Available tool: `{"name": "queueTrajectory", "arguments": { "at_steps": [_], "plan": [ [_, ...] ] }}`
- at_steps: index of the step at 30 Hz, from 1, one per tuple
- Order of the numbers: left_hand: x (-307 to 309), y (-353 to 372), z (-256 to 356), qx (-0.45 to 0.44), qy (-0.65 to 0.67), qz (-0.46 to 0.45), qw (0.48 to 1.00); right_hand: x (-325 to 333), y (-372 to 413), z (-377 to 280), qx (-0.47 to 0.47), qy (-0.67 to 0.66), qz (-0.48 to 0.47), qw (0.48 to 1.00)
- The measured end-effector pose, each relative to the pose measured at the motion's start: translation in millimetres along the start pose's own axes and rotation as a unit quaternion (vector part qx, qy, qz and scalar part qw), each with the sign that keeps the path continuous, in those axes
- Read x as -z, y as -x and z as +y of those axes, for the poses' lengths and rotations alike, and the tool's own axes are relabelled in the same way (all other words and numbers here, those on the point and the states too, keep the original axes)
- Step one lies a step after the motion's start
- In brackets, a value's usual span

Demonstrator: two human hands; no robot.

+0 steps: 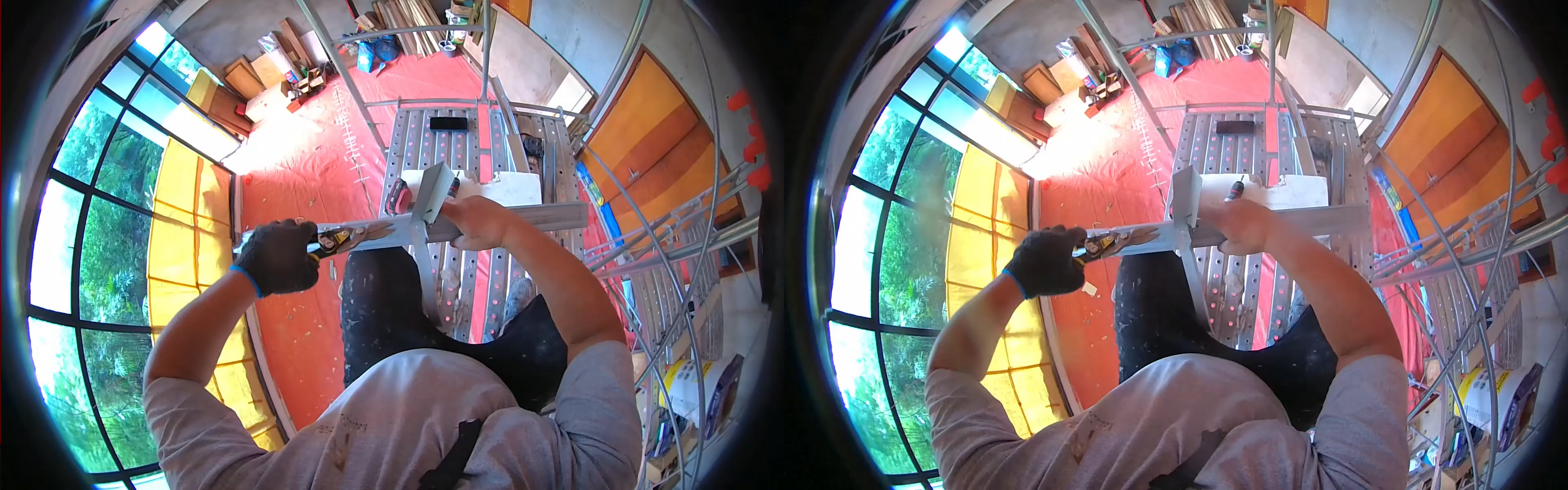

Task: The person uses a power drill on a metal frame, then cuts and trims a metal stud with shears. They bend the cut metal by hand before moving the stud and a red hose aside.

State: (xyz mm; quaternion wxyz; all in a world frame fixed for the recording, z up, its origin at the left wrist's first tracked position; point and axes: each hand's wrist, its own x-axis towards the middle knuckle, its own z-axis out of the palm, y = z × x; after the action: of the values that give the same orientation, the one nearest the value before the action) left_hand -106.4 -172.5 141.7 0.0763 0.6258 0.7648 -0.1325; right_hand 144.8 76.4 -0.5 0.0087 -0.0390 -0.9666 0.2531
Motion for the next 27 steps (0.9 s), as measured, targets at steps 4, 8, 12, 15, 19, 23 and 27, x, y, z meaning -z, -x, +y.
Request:
{"name": "queueTrajectory", "arguments": {
  "at_steps": [4,8,12,15,19,23,27],
  "plan": [
    [-22.7,18.9,7.6,0.015,0.127,-0.014,0.992,2.5,-2.5,9.6,-0.033,0.036,0.02,0.999],
    [-31.9,24.0,34.8,0.106,0.271,-0.063,0.955,22.6,3.9,8.3,-0.1,-0.016,0.035,0.994],
    [-26.6,14.2,64.2,0.155,0.338,-0.065,0.926,36.1,15.3,15.2,-0.157,-0.035,0.102,0.982],
    [-43.9,0.0,77.6,0.091,0.321,0.036,0.942,47.4,23.0,15.4,-0.185,-0.047,0.163,0.968],
    [-42.0,-30.9,91.2,0.105,0.301,0.012,0.948,36.6,23.7,23.3,-0.203,-0.012,0.28,0.938],
    [-28.8,-50.1,92.3,0.092,0.338,-0.014,0.937,34.3,24.4,32.8,-0.183,0.031,0.325,0.927],
    [-12.7,-57.9,93.7,0.089,0.356,-0.02,0.93,39.6,22.6,26.8,-0.134,0.068,0.378,0.914]
  ]
}}
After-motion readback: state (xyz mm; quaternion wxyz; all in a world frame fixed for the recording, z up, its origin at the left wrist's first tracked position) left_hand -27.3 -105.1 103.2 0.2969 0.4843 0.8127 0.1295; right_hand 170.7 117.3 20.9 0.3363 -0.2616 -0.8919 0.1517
